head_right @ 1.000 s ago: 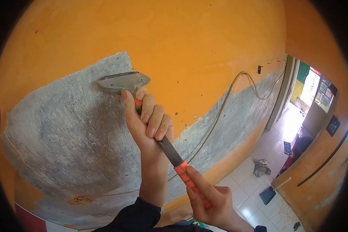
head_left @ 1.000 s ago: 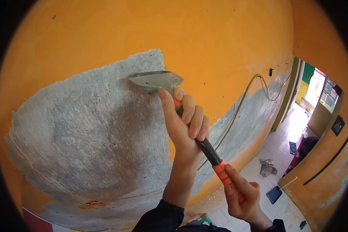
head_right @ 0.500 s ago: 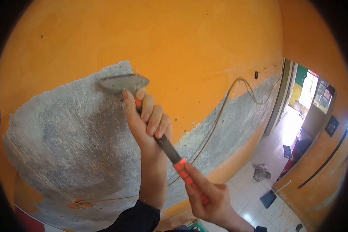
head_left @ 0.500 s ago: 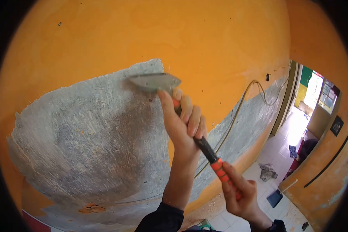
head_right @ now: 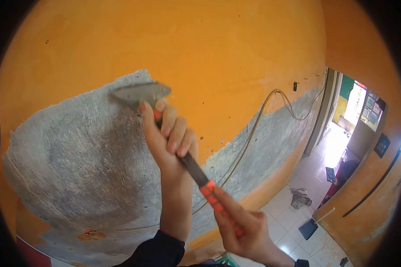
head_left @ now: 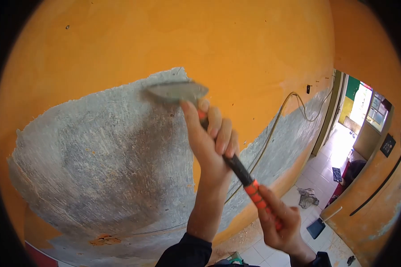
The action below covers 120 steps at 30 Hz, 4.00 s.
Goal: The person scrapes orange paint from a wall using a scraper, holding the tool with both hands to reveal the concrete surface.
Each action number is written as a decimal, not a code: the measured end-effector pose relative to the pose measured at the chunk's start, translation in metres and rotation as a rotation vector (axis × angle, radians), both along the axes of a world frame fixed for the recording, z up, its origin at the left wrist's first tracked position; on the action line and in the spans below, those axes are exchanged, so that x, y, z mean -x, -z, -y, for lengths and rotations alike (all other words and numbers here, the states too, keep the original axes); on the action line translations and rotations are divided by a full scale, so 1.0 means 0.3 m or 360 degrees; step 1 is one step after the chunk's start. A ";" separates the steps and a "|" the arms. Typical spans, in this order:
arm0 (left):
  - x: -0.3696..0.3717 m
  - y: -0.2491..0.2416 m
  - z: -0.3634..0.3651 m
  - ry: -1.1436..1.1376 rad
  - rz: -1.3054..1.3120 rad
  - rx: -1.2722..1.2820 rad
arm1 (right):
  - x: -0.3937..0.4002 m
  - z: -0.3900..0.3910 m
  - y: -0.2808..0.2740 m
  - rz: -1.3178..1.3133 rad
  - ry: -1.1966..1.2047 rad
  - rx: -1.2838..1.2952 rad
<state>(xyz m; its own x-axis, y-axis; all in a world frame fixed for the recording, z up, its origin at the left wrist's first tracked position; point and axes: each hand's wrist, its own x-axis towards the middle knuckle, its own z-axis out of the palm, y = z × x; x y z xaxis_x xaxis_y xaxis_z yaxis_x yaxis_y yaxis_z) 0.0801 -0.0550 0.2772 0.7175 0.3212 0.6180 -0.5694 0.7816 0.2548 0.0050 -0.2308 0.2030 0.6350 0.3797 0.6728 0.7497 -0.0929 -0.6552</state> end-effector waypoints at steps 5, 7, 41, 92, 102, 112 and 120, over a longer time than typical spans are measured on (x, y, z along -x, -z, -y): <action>0.010 0.038 -0.007 0.0158 0.0080 0.0047 | 0.026 0.005 0.007 -0.0049 0.0005 0.0016; -0.005 0.016 -0.005 0.0095 0.0098 0.0034 | 0.022 0.001 -0.010 -0.0019 0.0024 0.0038; -0.020 -0.067 -0.005 0.0052 0.0250 0.0042 | -0.019 0.030 -0.095 -0.0008 -0.0084 0.0086; -0.004 -0.028 0.006 0.0016 0.0033 0.0022 | 0.013 0.017 -0.079 -0.0057 -0.0076 0.0020; 0.013 0.026 0.013 -0.0002 -0.0091 0.0058 | 0.016 0.038 -0.008 -0.0103 -0.0081 0.0022; 0.000 0.032 0.019 -0.0085 -0.0039 0.0018 | -0.004 0.035 0.009 -0.0081 -0.0113 -0.0008; -0.012 0.015 0.017 -0.0075 -0.0006 -0.0004 | -0.021 0.036 0.011 -0.0080 -0.0085 0.0015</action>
<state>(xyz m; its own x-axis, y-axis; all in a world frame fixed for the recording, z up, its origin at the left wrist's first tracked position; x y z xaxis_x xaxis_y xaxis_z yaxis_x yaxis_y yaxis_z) 0.0836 -0.0600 0.2728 0.7039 0.3531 0.6163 -0.6045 0.7533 0.2589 0.0113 -0.2415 0.1996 0.6465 0.4201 0.6368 0.7199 -0.0597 -0.6915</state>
